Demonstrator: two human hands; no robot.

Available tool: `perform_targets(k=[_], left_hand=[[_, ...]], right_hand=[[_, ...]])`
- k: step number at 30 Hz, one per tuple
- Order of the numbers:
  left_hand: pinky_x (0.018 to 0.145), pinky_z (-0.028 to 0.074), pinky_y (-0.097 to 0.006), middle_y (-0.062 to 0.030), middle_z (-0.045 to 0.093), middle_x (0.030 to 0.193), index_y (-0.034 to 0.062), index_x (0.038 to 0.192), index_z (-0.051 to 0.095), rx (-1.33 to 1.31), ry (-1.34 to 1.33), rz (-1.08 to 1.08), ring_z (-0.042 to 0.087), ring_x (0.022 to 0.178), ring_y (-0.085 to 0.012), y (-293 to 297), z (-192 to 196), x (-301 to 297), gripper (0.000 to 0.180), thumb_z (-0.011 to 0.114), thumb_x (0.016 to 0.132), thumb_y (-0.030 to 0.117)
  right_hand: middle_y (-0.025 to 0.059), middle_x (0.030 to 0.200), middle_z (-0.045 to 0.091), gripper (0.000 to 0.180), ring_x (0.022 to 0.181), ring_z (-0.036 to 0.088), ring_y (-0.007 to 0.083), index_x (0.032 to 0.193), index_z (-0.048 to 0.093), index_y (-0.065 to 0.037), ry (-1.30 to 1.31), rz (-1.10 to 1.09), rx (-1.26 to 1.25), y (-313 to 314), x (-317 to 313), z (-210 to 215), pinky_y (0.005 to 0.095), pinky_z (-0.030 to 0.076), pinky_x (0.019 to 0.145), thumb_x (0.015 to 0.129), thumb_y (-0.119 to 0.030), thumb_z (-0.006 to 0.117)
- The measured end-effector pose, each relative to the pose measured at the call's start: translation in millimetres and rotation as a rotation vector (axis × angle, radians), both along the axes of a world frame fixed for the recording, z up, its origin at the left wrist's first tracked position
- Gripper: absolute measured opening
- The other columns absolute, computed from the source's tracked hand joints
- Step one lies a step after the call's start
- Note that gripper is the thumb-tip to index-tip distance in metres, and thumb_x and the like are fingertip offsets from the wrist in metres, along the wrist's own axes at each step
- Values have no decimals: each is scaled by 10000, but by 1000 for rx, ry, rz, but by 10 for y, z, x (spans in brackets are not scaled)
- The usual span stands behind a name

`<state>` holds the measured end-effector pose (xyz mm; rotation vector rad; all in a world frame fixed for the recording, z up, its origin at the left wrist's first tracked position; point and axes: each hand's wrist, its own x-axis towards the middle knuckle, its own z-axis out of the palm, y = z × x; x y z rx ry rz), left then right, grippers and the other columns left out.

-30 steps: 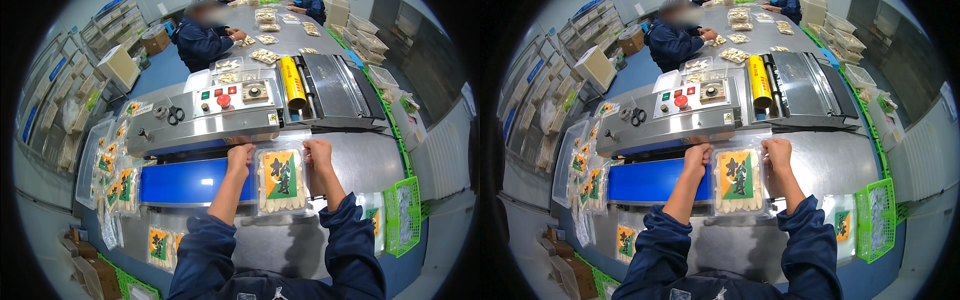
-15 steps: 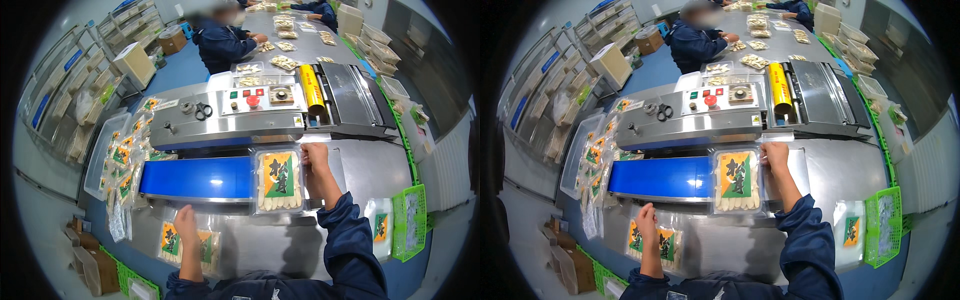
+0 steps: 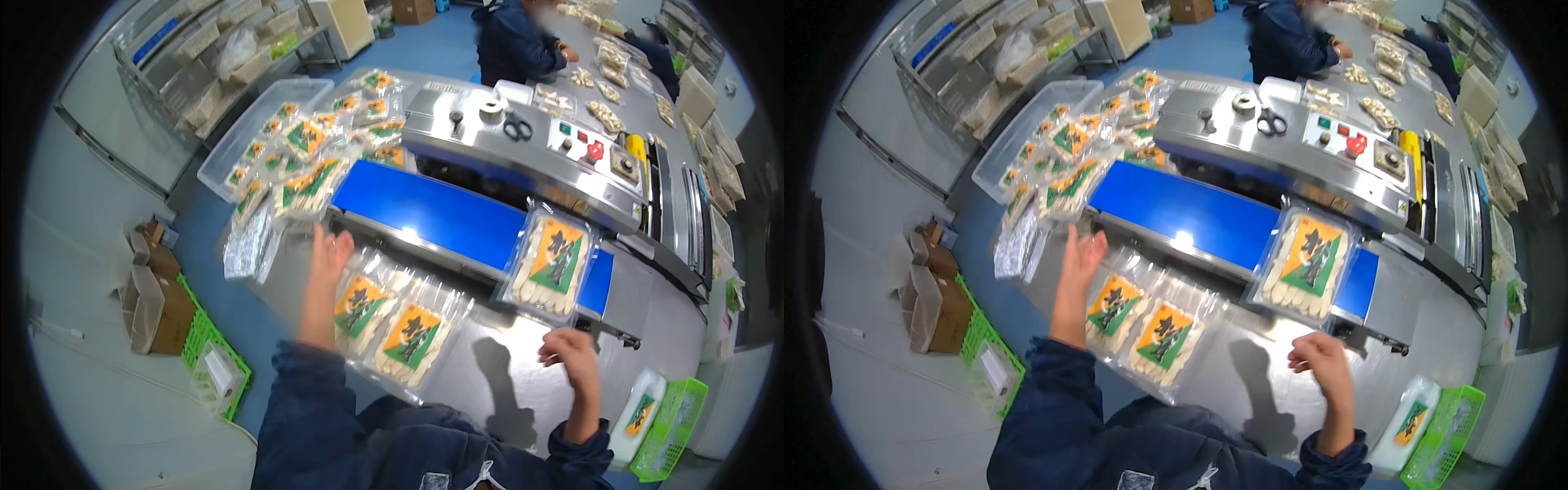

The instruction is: The person places trays of white food items into clear plastic bags, seals them using a heat-sealing machine, and stacks the finished packages on the table. The process is repeated continuously with multiple trays and bags.

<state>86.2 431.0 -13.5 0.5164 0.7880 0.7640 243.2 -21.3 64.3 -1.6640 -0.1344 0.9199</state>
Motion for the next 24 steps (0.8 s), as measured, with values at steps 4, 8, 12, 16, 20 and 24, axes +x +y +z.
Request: perform_targets(k=[4, 8, 12, 16, 20, 24], left_hand=[[821, 463, -348, -201, 481, 1047, -105, 1153, 323, 230, -219, 118, 537, 892, -249, 995, -166, -50, 488, 502, 864, 246], [768, 458, -292, -126, 548, 900, -32, 950, 483, 268, 12, 364, 555, 804, -208, 902, 147, -20, 286, 490, 858, 239], [575, 408, -235, -24, 532, 719, 71, 819, 529, 431, 216, -37, 503, 626, -114, 221, -123, -358, 149, 521, 816, 220], [557, 417, -210, -30, 547, 709, 24, 880, 559, 482, 413, -102, 503, 601, -89, -579, -92, -519, 147, 537, 793, 140], [611, 432, -203, -39, 573, 783, -31, 950, 554, 664, 386, -344, 527, 667, -87, -1347, -74, -395, 193, 530, 788, 73], [678, 439, -220, -50, 581, 843, -42, 1038, 522, 743, 376, -799, 541, 733, -98, -2074, -138, -238, 277, 542, 810, 115]], right_hand=[[77, 656, 583, 216, 558, 549, 133, 831, 578, 67, -60, 162, -127, 491, -523, -839, 238, 445, 502, 786, -144, 574], [51, 664, 571, 212, 575, 543, 118, 863, 579, 12, -93, 61, -80, 992, -511, -1776, 237, 455, 539, 783, -182, 610], [25, 755, 569, 120, 626, 543, 134, 820, 577, -62, 372, -190, 63, 1342, -439, -1917, 253, 473, 606, 781, -164, 626], [23, 709, 533, 95, 578, 491, 132, 823, 572, -45, 457, -369, 159, 1419, -527, -1819, 257, 403, 488, 769, -116, 605], [28, 609, 507, 132, 450, 440, 131, 827, 583, -28, 322, -353, 132, 764, -307, -1872, 238, 337, 396, 761, -142, 574], [70, 694, 583, 137, 587, 571, 159, 751, 568, -12, 144, -373, 51, -58, -108, -1227, 266, 468, 509, 758, -148, 550]])
